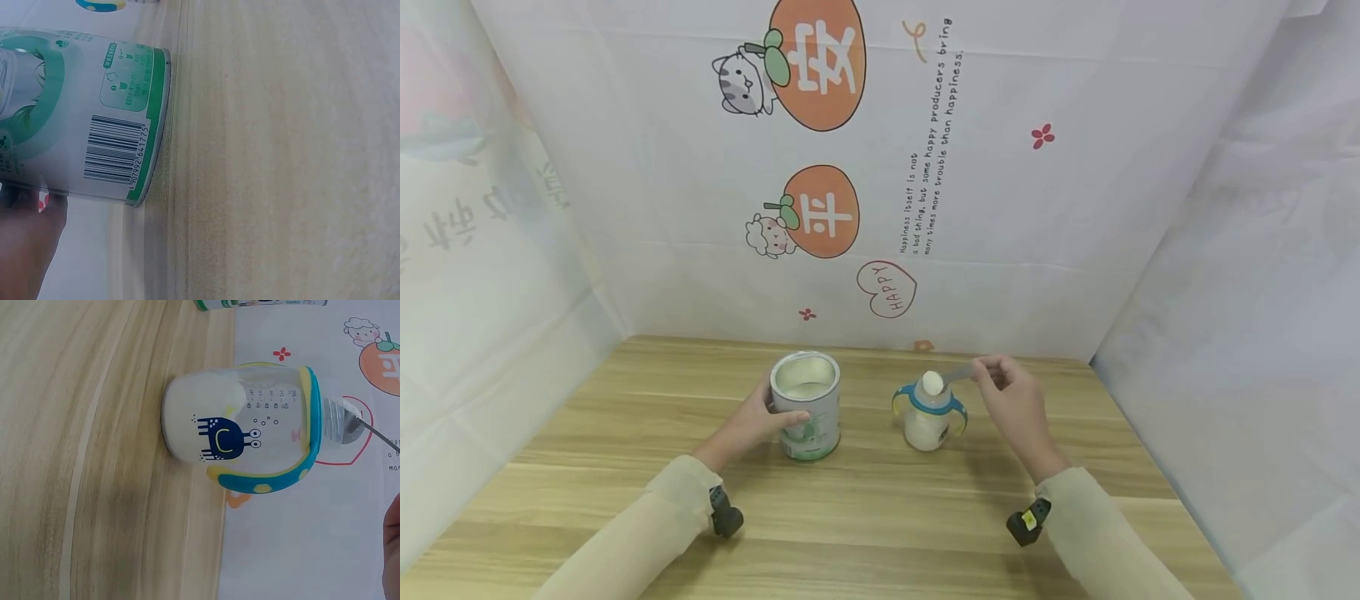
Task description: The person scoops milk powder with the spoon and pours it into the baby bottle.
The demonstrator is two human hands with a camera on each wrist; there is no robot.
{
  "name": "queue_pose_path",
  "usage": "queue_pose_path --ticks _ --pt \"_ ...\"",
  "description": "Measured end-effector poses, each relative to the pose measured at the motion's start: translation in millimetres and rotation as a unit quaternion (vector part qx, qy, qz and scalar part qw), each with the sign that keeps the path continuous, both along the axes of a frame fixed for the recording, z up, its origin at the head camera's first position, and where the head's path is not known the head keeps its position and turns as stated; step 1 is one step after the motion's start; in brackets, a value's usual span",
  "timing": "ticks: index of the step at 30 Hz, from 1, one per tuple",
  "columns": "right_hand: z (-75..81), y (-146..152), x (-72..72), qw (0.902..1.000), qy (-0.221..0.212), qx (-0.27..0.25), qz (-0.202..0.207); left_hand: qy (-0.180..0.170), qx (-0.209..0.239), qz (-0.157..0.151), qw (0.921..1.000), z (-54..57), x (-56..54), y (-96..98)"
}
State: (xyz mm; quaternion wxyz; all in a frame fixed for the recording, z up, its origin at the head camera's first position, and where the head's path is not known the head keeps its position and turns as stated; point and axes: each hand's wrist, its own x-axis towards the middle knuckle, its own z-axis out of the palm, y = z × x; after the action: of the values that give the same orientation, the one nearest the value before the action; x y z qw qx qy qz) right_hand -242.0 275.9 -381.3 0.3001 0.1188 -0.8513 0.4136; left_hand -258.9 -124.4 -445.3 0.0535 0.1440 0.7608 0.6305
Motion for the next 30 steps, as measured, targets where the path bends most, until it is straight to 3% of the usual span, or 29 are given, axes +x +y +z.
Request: queue_pose_path --ticks 11,20,27,30 --pt "-3.1 -5.0 -1.3 0.9889 0.119 0.087 0.023 0.002 -0.002 0.006 1.0000 -1.1 -0.4 -0.4" --pt "-6.3 -8.6 0.6 0.9666 0.193 0.155 0.067 0.002 -0.001 0.001 1.0000 0.7 2.2 -0.6" --pt "-6.8 -8.1 1.6 0.9555 0.219 0.178 0.086 -0.005 -0.002 0.004 1.0000 2.6 3.2 0.7" --pt "-5.1 -7.9 1.7 0.9459 0.243 0.190 0.101 -0.003 -0.007 0.005 1.0000 3.7 3.6 0.8"
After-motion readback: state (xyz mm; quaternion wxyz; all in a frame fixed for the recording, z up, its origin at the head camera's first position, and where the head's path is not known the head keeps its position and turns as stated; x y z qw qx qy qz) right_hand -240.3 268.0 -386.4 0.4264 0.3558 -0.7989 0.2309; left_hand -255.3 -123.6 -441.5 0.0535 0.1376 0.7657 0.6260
